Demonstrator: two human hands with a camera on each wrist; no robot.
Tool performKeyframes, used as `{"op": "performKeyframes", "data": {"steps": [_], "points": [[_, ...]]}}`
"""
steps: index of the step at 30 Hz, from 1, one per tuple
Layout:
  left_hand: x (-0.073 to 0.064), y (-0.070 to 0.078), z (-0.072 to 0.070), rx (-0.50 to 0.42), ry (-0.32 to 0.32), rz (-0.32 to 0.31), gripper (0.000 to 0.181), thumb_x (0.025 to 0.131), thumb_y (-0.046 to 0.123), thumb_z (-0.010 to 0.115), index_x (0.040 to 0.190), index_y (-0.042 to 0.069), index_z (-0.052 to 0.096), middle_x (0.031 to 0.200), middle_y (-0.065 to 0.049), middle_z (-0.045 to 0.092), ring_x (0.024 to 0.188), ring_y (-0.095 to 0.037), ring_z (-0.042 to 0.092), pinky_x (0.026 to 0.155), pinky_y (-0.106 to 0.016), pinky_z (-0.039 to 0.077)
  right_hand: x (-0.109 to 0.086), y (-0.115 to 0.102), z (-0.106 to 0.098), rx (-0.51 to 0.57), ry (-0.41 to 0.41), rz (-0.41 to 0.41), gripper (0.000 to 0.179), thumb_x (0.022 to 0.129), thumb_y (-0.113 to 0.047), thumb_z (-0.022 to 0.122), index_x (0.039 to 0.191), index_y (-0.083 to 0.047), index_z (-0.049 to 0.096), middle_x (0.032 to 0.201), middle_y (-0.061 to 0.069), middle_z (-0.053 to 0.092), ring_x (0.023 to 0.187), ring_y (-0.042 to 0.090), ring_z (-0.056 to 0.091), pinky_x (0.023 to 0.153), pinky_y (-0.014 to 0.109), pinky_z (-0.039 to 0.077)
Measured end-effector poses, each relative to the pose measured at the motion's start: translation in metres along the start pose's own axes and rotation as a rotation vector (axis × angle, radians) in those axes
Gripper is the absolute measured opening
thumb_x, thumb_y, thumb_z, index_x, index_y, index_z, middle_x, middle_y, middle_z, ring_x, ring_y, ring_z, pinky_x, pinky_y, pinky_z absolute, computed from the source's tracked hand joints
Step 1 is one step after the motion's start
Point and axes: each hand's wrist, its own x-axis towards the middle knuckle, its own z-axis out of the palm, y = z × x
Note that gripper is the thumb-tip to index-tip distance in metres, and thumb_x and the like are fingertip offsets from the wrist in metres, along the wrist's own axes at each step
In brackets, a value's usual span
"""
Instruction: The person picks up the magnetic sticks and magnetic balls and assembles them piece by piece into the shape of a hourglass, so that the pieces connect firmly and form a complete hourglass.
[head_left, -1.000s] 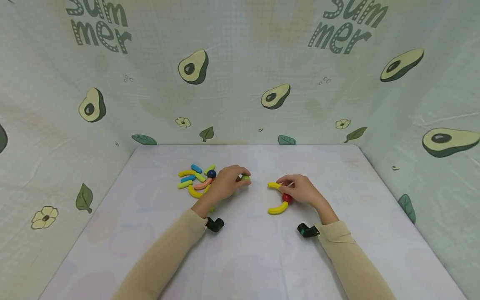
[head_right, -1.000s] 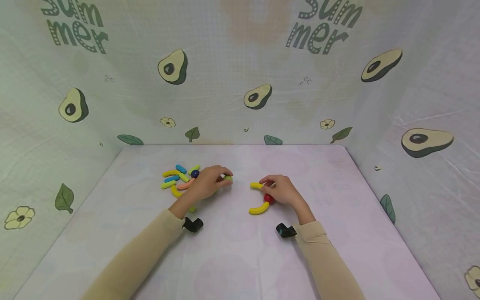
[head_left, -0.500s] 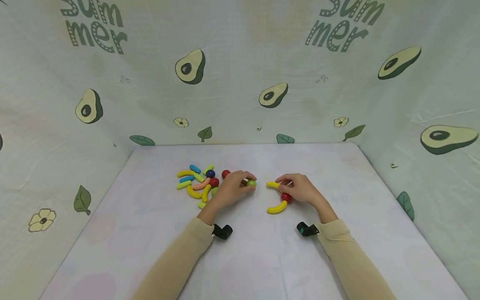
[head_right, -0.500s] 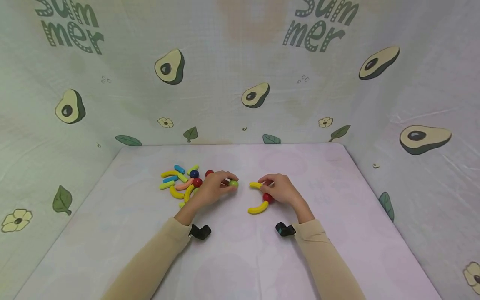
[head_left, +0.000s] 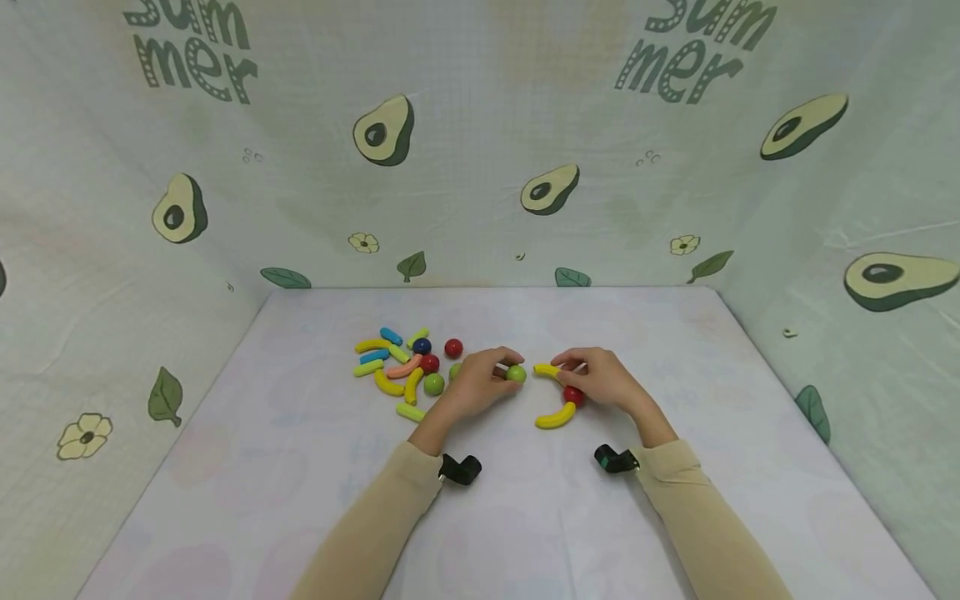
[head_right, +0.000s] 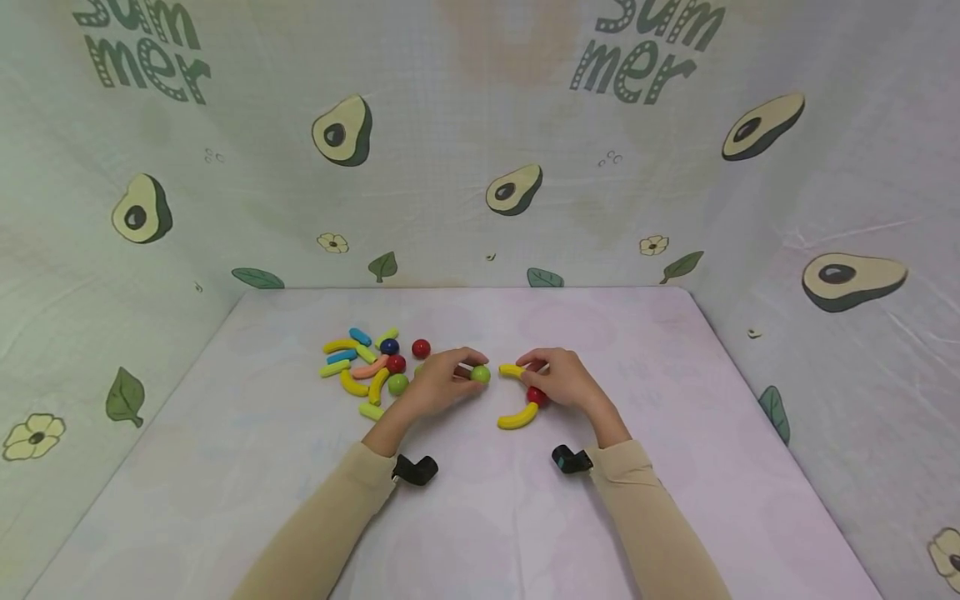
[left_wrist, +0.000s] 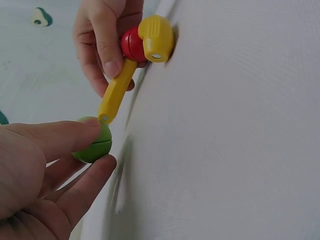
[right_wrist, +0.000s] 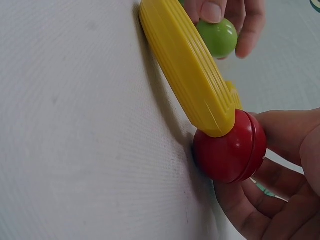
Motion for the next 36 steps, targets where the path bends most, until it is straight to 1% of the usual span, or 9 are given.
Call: {"op": "performKeyframes", "data": {"steps": [5, 12, 15, 21, 27, 32, 36], "points": [[0.0006, 0.0009, 0.0028, -0.022, -0.002, -0.026, 0.035, 0.097, 0.017, 0.081, 0.131, 0.016, 0.071, 0.127, 0.000, 0.072, 0.111, -0.017, 0.071, 0.095, -0.031, 0.060, -0.0006, 0.0001, -0.0008, 0.005, -0.006, -0.009, 0.025, 0.102, -0.018, 0.072, 0.125, -0.010, 0.075, 0.111, 0.009, 0.074, 0.089, 0.022, 0.067, 0.078, 0.031, 0.060], [0.0032, -0.0016, 0.0078, -0.019, 0.012, -0.017, 0.034, 0.098, 0.017, 0.080, 0.131, 0.016, 0.071, 0.126, -0.001, 0.070, 0.111, -0.016, 0.070, 0.095, -0.030, 0.060, 0.0004, 0.0016, -0.0007, 0.000, -0.011, -0.016, 0.025, 0.102, -0.018, 0.072, 0.126, -0.010, 0.075, 0.110, 0.008, 0.074, 0.089, 0.021, 0.067, 0.078, 0.032, 0.061], [0.0036, -0.0034, 0.0095, -0.018, 0.019, -0.022, 0.035, 0.098, 0.018, 0.079, 0.132, 0.016, 0.070, 0.127, -0.001, 0.070, 0.110, -0.016, 0.070, 0.095, -0.030, 0.060, 0.0005, 0.0010, 0.0000, 0.008, -0.017, -0.024, 0.025, 0.102, -0.018, 0.072, 0.126, -0.010, 0.075, 0.110, 0.009, 0.074, 0.088, 0.021, 0.067, 0.078, 0.032, 0.060], [0.0041, -0.0054, 0.0099, -0.053, 0.017, -0.038, 0.037, 0.099, 0.018, 0.079, 0.133, 0.014, 0.068, 0.130, 0.000, 0.070, 0.113, -0.016, 0.070, 0.096, -0.030, 0.060, 0.0009, 0.0000, 0.0006, 0.007, -0.022, -0.038, 0.025, 0.102, -0.019, 0.072, 0.126, -0.010, 0.075, 0.112, 0.009, 0.074, 0.091, 0.021, 0.068, 0.081, 0.034, 0.061], [0.0056, -0.0053, 0.0094, -0.049, 0.013, -0.043, 0.035, 0.099, 0.020, 0.079, 0.132, 0.014, 0.068, 0.129, 0.000, 0.071, 0.114, -0.017, 0.070, 0.097, -0.031, 0.060, 0.0007, -0.0015, 0.0001, 0.031, -0.039, -0.036, 0.025, 0.102, -0.019, 0.073, 0.126, -0.011, 0.075, 0.109, 0.007, 0.074, 0.091, 0.022, 0.068, 0.081, 0.034, 0.062], [0.0056, -0.0061, 0.0088, -0.039, 0.012, -0.034, 0.034, 0.099, 0.021, 0.079, 0.131, 0.016, 0.068, 0.129, 0.001, 0.071, 0.113, -0.016, 0.071, 0.097, -0.030, 0.059, 0.0008, -0.0023, 0.0013, 0.042, -0.052, -0.022, 0.025, 0.101, -0.020, 0.073, 0.125, -0.012, 0.075, 0.107, 0.007, 0.073, 0.089, 0.021, 0.069, 0.081, 0.034, 0.061], [0.0051, -0.0068, 0.0086, -0.031, 0.027, -0.013, 0.032, 0.099, 0.021, 0.079, 0.130, 0.016, 0.070, 0.127, 0.000, 0.071, 0.109, -0.015, 0.071, 0.094, -0.030, 0.060, 0.0003, -0.0044, 0.0023, 0.052, -0.063, -0.014, 0.026, 0.101, -0.020, 0.073, 0.126, -0.012, 0.075, 0.108, 0.008, 0.073, 0.087, 0.021, 0.069, 0.079, 0.033, 0.061]]}}
